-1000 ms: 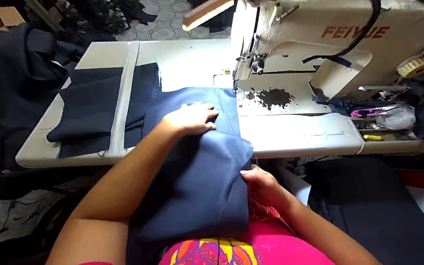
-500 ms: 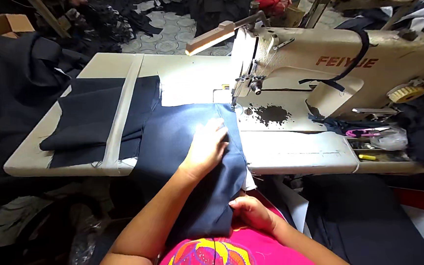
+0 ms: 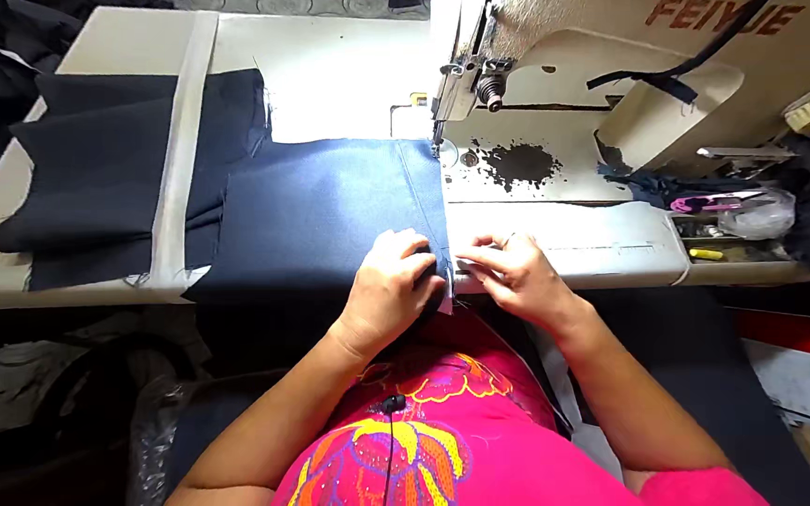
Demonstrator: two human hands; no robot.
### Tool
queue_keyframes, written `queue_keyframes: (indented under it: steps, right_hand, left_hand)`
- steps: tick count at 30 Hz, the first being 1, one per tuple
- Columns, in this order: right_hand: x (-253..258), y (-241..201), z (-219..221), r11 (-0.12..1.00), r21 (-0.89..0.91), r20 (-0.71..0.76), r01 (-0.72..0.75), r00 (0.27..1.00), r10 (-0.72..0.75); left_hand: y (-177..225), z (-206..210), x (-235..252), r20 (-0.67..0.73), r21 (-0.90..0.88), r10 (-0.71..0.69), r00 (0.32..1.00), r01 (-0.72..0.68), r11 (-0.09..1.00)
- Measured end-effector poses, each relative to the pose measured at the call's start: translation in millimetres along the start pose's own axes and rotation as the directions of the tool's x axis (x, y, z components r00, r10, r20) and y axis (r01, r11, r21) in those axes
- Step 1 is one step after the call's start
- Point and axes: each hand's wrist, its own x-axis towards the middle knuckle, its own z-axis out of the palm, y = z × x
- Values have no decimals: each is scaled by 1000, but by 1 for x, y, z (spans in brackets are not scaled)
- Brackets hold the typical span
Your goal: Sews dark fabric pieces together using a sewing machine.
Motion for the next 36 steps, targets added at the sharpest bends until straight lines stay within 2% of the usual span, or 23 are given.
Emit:
queue_keyframes:
  steps: [3, 12, 15, 17, 20, 22, 24, 27, 29, 30, 31, 32, 33, 34, 35, 36]
  right_hand:
    - [-1, 10, 6, 996, -63, 37, 67, 997, -65]
    - [2, 10, 3, 982, -76, 47, 173, 984, -170]
    - [9, 10, 1, 966, -75, 92, 246, 967, -239]
    - [12, 10, 3, 968, -57, 124, 245, 964, -237]
    - [13, 11, 2, 982, -2, 132, 191, 973, -189]
    - [13, 14, 3, 983, 12, 142, 186, 972, -186]
    - [12, 18, 5, 977, 11, 153, 212, 965, -211]
    - [12, 17, 5, 970, -13, 160, 242, 958, -237]
    - [12, 16, 5, 973, -8, 167, 230, 960, -225]
    - [12, 16, 5, 975, 4, 170, 224, 960, -221]
    - [12, 16, 5, 976, 19, 179, 216, 960, -216]
    - [12, 16, 4, 976, 27, 186, 214, 959, -215]
    - [12, 17, 4, 976, 35, 185, 217, 958, -219]
    - [12, 17, 4, 975, 46, 182, 215, 958, -220]
    - [12, 18, 3, 975, 63, 183, 211, 958, -219]
    - [12, 20, 3, 975, 73, 181, 210, 958, -220]
  left_hand:
    - [5, 10, -5, -58, 42, 4, 998, -2, 999]
    - [2, 22, -6, -212, 35, 27, 977, -20, 999]
    - [5, 24, -2, -273, 23, 24, 962, -18, 1000]
    - [8, 23, 3, -267, 16, 19, 963, -16, 1000]
    - [-2, 7, 20, -124, -17, 34, 992, -37, 999]
    - [-22, -10, 43, 3, 37, 41, 999, -41, 998]
    - [-52, -24, 72, 178, 125, -12, 984, -11, 992]
    - [-98, -32, 104, 385, 250, -241, 891, 151, 956]
    - [-106, -34, 113, 437, 333, -383, 814, 249, 909]
    - [-102, -35, 113, 439, 360, -405, 802, 256, 897]
    - [-94, -36, 109, 428, 363, -380, 820, 229, 903]
    - [-85, -35, 101, 396, 338, -280, 875, 145, 930]
    - [-77, -32, 89, 331, 287, -104, 938, 5, 958]
    - [-69, -28, 77, 269, 227, 75, 960, -138, 964]
    - [-60, -24, 65, 240, 158, 202, 950, -244, 957]
    - [-52, -22, 52, 240, 93, 265, 934, -294, 951]
